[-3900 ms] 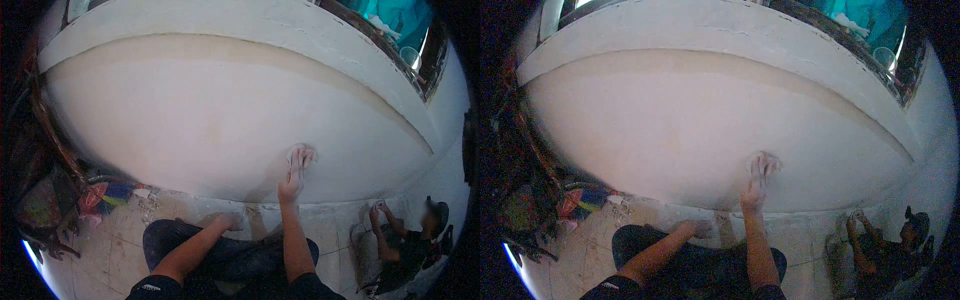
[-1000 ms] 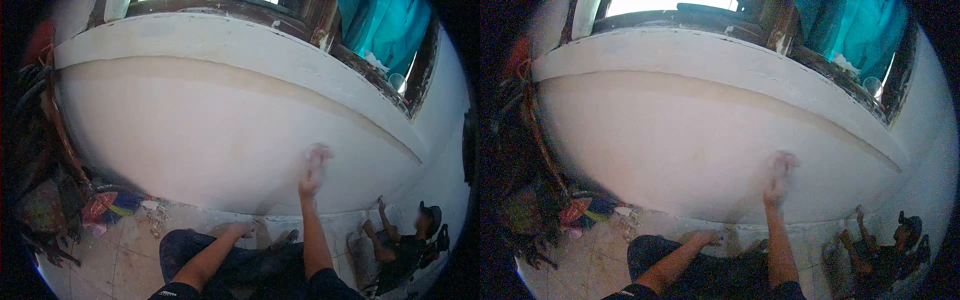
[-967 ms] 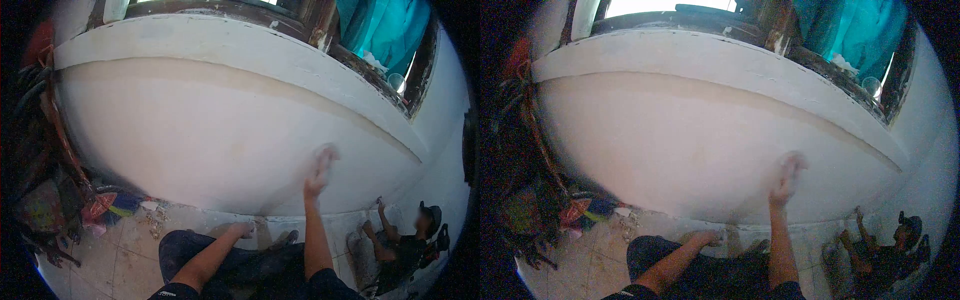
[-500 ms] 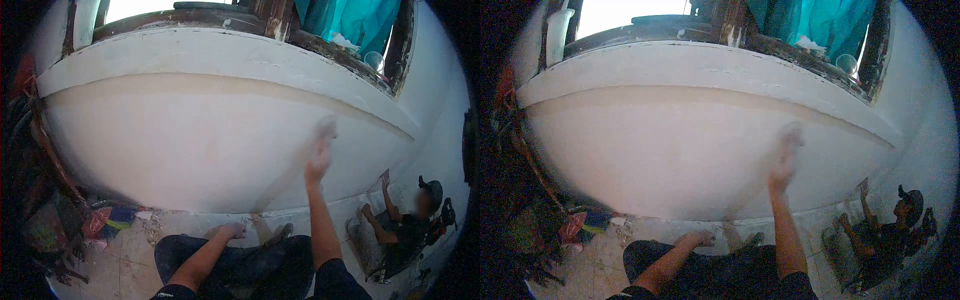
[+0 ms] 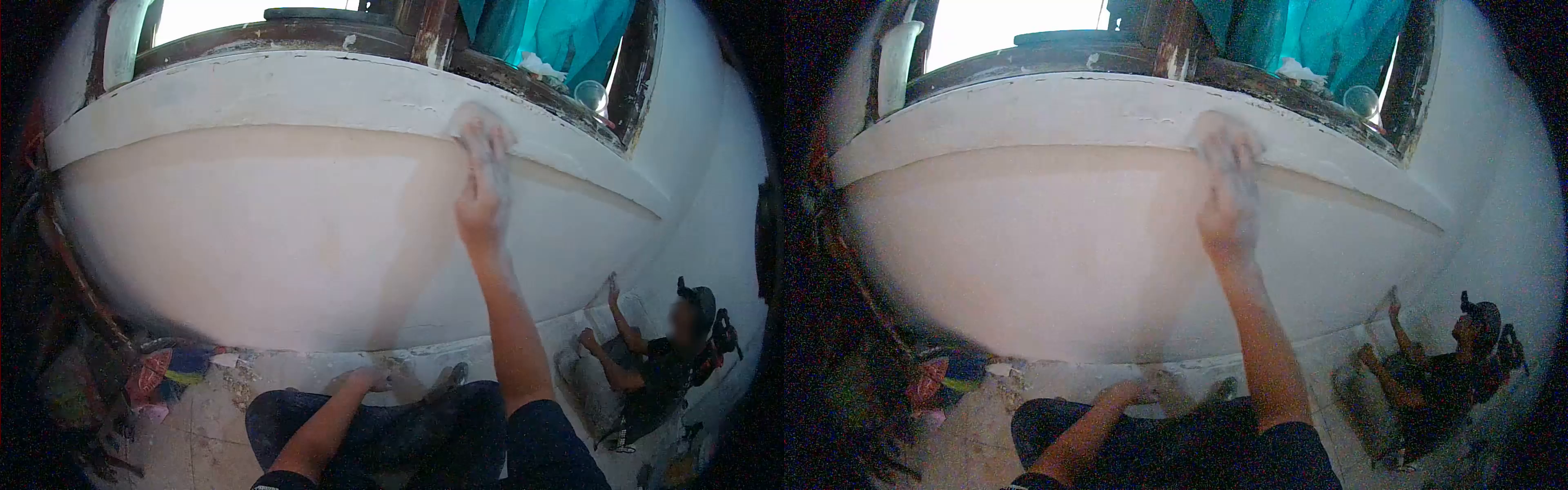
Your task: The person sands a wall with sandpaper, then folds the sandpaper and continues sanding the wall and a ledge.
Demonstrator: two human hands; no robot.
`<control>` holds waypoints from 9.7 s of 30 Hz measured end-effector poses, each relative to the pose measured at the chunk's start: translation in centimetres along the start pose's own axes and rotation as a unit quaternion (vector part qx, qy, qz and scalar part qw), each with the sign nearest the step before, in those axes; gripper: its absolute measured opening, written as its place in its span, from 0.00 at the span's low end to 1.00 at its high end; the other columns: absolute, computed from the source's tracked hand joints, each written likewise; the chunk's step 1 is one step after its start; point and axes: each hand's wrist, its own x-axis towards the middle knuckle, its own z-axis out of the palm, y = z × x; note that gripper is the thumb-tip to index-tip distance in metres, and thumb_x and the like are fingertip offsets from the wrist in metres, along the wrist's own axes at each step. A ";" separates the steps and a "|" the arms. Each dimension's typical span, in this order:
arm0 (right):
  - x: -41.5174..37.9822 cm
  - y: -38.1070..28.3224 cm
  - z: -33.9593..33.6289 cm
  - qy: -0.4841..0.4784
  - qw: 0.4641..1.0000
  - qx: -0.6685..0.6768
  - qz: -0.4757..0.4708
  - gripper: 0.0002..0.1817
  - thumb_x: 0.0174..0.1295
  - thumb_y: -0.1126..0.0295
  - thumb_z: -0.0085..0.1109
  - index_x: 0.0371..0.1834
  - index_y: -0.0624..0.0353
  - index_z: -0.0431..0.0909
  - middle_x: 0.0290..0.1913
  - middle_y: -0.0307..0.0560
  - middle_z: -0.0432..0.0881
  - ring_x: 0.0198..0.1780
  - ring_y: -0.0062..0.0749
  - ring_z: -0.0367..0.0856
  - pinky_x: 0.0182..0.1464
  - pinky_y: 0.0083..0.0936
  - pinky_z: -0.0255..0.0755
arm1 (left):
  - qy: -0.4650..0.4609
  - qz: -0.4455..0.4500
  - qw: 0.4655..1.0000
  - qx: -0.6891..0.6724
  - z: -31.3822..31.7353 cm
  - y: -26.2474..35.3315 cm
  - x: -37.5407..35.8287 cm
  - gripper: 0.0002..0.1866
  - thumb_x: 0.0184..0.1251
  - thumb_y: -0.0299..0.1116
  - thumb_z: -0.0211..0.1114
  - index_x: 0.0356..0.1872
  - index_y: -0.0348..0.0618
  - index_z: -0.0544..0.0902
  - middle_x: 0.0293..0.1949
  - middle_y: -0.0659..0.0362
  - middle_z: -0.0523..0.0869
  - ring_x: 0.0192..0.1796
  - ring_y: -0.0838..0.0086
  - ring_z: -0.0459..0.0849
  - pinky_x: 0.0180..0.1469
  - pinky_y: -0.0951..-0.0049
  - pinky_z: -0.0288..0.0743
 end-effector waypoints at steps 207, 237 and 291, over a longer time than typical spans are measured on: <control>-23.3 4.6 1.9 0.086 0.970 0.071 0.216 0.19 0.68 0.71 0.67 0.62 0.56 0.85 0.63 0.55 0.79 0.63 0.48 0.79 0.63 0.42 0.76 | 0.012 0.016 0.999 -0.032 1.5 -1.1 1.4 0.22 0.76 0.49 0.58 0.57 0.42 0.84 0.58 0.45 0.86 0.61 0.49 0.83 0.64 0.48 0.76; -22.8 -0.6 4.0 -0.203 0.860 0.249 0.396 0.12 0.76 0.62 0.61 0.41 0.62 0.82 0.27 0.39 0.81 0.26 0.18 0.78 0.31 0.24 0.75 | -0.023 -0.034 0.998 0.044 3.2 -1.7 1.9 0.26 0.78 0.56 0.52 0.65 0.51 0.79 0.67 0.52 0.81 0.69 0.53 0.79 0.69 0.41 0.72; -18.9 -4.1 5.8 -0.260 0.578 0.590 0.501 0.19 0.71 0.61 0.66 0.53 0.69 0.83 0.53 0.52 0.86 0.50 0.41 0.88 0.55 0.33 0.85 | 0.111 0.022 0.992 -0.053 -2.0 2.2 -6.3 0.24 0.74 0.51 0.59 0.55 0.42 0.85 0.58 0.46 0.86 0.59 0.48 0.85 0.60 0.48 0.79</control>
